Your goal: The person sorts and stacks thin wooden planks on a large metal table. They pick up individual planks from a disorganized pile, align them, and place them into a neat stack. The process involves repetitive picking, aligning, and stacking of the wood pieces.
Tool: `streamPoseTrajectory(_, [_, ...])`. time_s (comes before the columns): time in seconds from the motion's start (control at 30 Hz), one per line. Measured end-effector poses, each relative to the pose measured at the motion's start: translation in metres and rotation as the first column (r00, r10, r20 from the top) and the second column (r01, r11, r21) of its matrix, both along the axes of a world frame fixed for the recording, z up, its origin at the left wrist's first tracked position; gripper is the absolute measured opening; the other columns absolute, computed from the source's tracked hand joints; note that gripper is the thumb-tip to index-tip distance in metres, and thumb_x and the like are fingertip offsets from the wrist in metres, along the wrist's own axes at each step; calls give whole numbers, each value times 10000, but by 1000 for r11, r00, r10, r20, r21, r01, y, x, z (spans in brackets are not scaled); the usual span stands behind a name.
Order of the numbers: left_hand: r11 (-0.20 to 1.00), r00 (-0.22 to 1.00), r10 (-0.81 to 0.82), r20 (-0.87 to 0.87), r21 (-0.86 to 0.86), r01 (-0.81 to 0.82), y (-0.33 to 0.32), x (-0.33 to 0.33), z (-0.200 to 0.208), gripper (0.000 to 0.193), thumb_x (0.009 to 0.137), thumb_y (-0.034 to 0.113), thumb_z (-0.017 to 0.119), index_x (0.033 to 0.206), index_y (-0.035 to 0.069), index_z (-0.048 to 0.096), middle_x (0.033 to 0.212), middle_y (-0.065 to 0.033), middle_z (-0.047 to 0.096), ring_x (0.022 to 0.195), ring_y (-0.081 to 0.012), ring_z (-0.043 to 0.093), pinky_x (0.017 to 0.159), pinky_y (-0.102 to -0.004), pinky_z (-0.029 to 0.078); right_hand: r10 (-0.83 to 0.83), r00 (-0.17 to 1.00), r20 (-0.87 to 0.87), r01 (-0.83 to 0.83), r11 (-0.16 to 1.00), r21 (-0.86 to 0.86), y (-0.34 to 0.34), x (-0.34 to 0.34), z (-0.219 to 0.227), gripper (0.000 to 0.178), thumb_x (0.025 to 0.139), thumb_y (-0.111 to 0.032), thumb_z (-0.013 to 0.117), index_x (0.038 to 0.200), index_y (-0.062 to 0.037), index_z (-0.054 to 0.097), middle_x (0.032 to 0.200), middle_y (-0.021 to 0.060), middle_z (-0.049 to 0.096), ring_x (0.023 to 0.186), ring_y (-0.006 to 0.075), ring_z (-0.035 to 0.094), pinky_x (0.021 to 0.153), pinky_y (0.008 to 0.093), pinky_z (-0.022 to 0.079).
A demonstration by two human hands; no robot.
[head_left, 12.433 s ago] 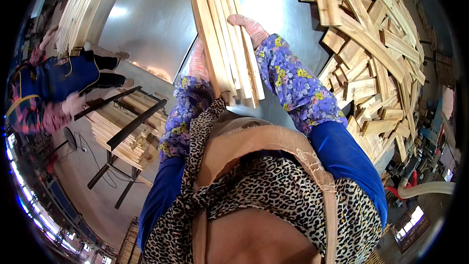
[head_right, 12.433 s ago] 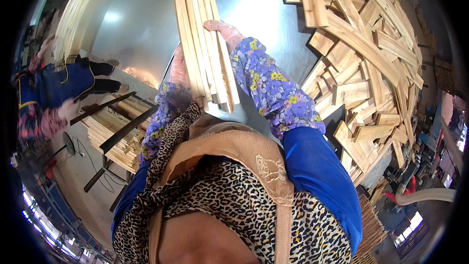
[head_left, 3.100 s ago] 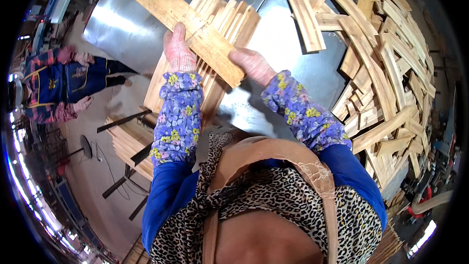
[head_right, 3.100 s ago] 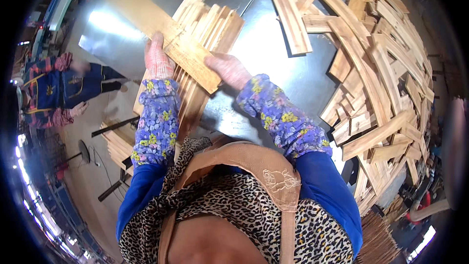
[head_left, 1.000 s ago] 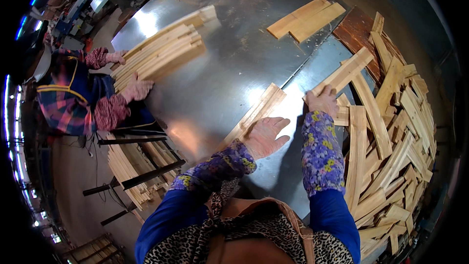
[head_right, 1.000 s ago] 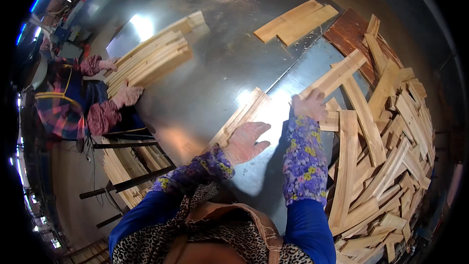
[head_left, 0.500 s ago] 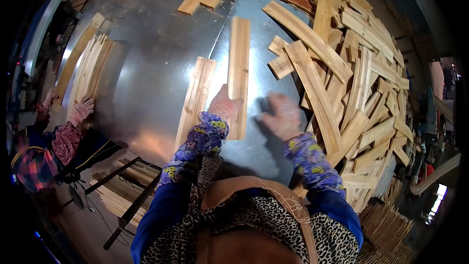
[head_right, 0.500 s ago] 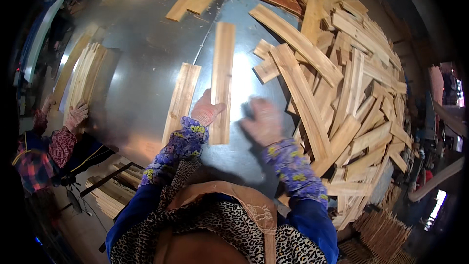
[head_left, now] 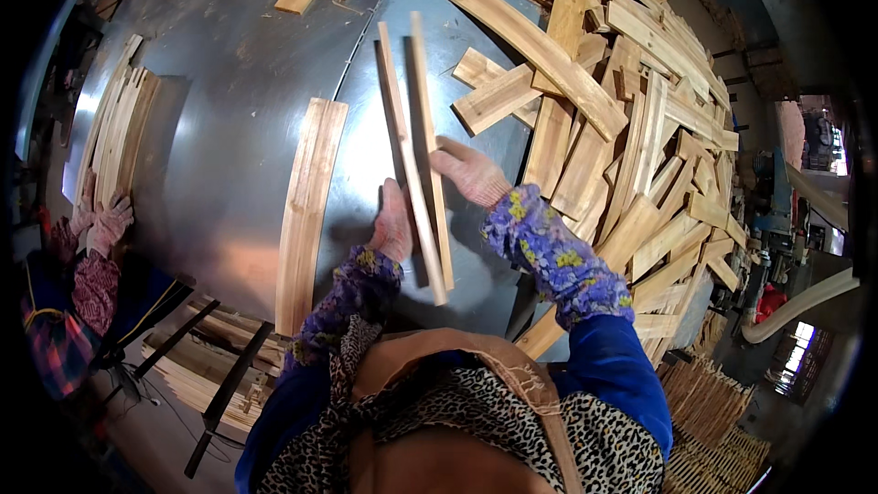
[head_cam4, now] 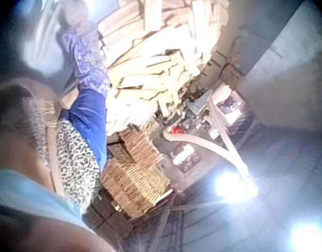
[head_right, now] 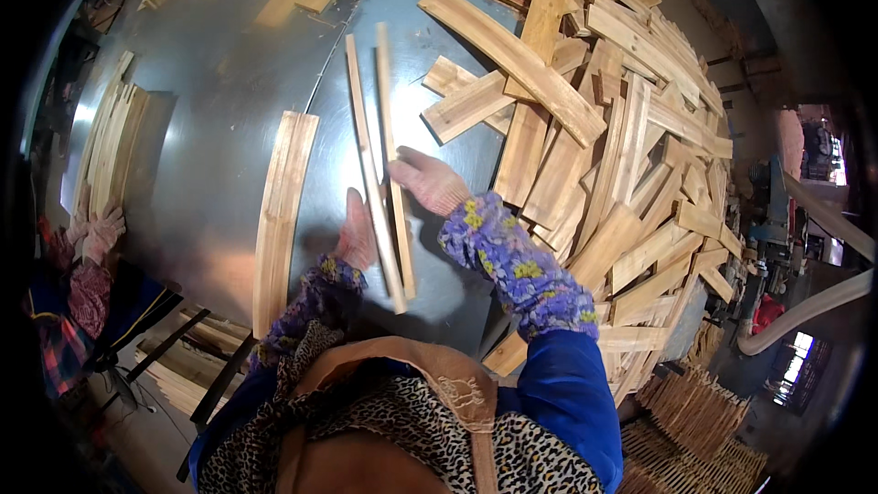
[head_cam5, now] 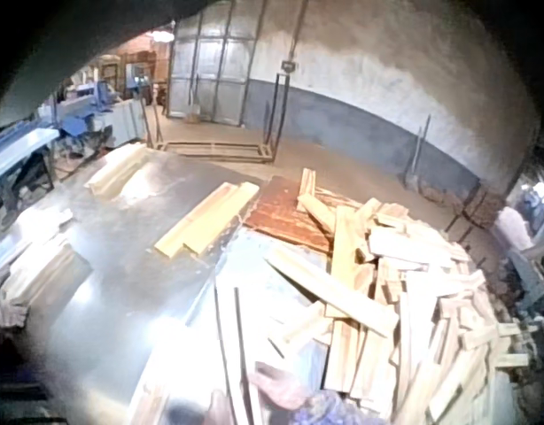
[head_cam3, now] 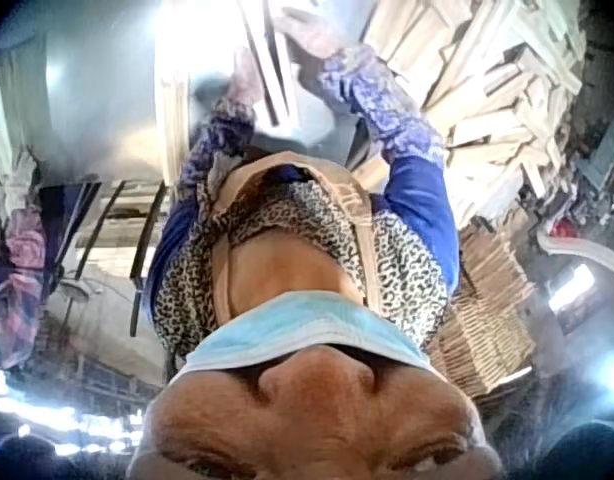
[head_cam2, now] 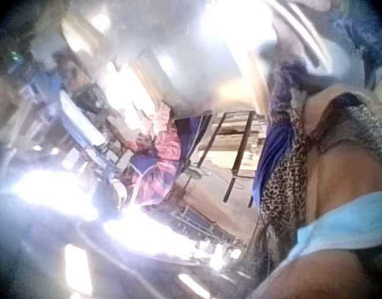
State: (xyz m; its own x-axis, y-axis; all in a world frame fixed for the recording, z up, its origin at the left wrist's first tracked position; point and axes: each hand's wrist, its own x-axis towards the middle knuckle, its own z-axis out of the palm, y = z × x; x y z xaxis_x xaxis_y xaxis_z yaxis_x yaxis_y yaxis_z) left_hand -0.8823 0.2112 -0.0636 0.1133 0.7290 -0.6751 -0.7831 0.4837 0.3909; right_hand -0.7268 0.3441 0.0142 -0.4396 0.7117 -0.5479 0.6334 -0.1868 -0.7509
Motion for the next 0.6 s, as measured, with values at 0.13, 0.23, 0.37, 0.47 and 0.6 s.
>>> streamPoseTrajectory(0.13, [982, 773, 12, 634, 139, -129, -22, -14, -32, 754, 1021, 767, 584, 1439, 139, 564, 1203, -219, 664, 846, -295, 727, 777, -482, 650, -22, 819, 574, -351, 772, 531, 93, 23, 33, 368, 980, -271, 650, 1307, -105, 680, 1279, 200, 705, 1239, 398, 678, 1044, 533, 561])
streamPoseTrajectory(0.23, [975, 833, -53, 550, 210, -76, -5, -25, -62, 888, 906, 872, 653, 1335, 97, 581, 981, -174, 702, 783, -303, 765, 720, -479, 675, -368, 510, 778, -522, 586, 620, 166, 133, 13, 613, 885, -156, 729, 1479, -202, 586, 1392, 227, 645, 1258, 458, 663, 1055, 581, 551])
streamPoseTrajectory(0.37, [997, 937, -42, 346, -48, 62, 36, -31, -9, 950, 920, 948, 502, 1287, 78, 610, 910, -184, 704, 711, -265, 739, 635, -426, 651, -226, 477, 849, -392, 810, 437, 179, 165, 21, 711, 947, -325, 739, 1600, -196, 490, 1550, 215, 591, 1374, 443, 620, 1119, 533, 538])
streamPoseTrajectory(0.47, [994, 912, -82, 402, 94, 48, 46, -33, -25, 979, 951, 947, 418, 1342, 67, 600, 957, -205, 731, 741, -278, 750, 662, -450, 655, -213, 837, 504, -8, 916, 400, 141, 146, 12, 472, 1024, -389, 655, 1347, -48, 692, 1034, 243, 786, 1005, 414, 781, 870, 485, 639])
streamPoseTrajectory(0.6, [998, 969, 46, 243, -55, -33, 66, 10, 24, 1038, 967, 943, 382, 1537, 89, 537, 1301, -288, 710, 1032, -393, 776, 917, -563, 649, 138, 974, 178, -136, 990, -24, 26, 70, 30, 795, 1050, -667, 531, 1385, 40, 673, 1280, 289, 737, 1259, 416, 704, 1036, 443, 606])
